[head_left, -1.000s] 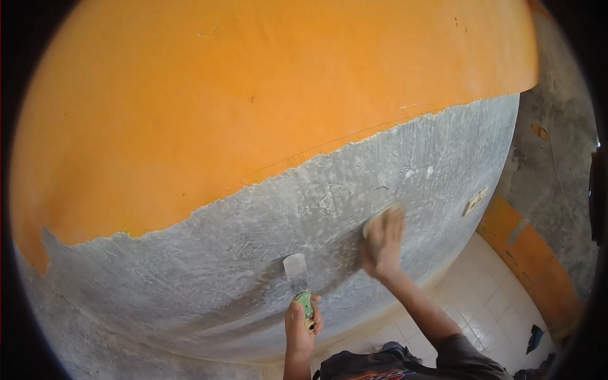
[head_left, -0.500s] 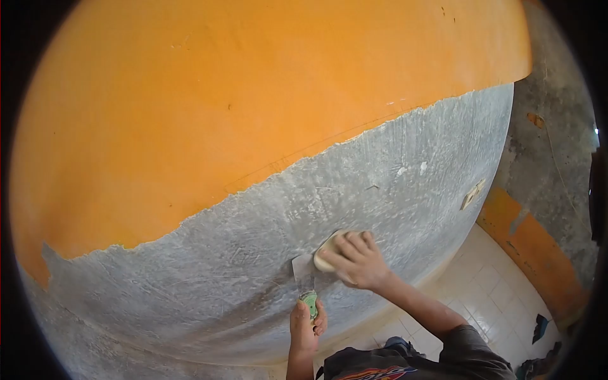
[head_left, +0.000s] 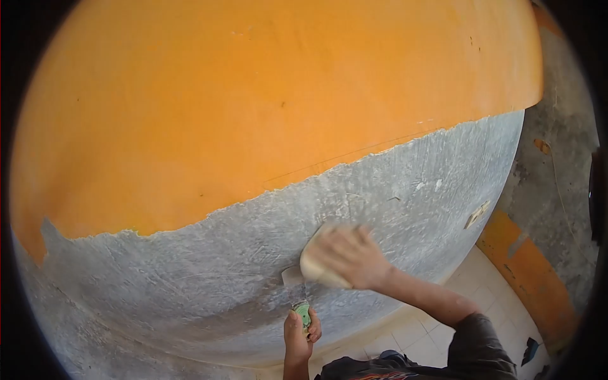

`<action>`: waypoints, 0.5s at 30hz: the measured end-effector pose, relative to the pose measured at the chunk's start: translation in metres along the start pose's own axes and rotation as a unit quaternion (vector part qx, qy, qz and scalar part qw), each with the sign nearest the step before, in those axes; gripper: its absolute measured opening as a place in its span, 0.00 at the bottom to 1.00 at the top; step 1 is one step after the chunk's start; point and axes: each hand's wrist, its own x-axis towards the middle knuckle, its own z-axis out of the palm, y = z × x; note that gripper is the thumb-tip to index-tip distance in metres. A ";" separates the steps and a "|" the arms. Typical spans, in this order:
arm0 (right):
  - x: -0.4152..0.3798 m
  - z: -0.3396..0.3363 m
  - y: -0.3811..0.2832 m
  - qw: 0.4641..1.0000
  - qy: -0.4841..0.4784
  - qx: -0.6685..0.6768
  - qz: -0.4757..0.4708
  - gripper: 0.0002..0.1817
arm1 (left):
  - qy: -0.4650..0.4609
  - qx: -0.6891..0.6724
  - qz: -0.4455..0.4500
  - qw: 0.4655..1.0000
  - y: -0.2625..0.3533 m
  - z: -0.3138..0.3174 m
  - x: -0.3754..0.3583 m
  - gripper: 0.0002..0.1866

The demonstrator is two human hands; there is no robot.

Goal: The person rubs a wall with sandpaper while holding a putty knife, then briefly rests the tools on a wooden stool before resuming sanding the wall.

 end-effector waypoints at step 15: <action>-0.018 -0.004 -0.004 0.986 0.040 -0.009 0.161 0.41 | 0.007 -0.037 -0.003 0.999 -0.006 -0.007 -0.005 0.27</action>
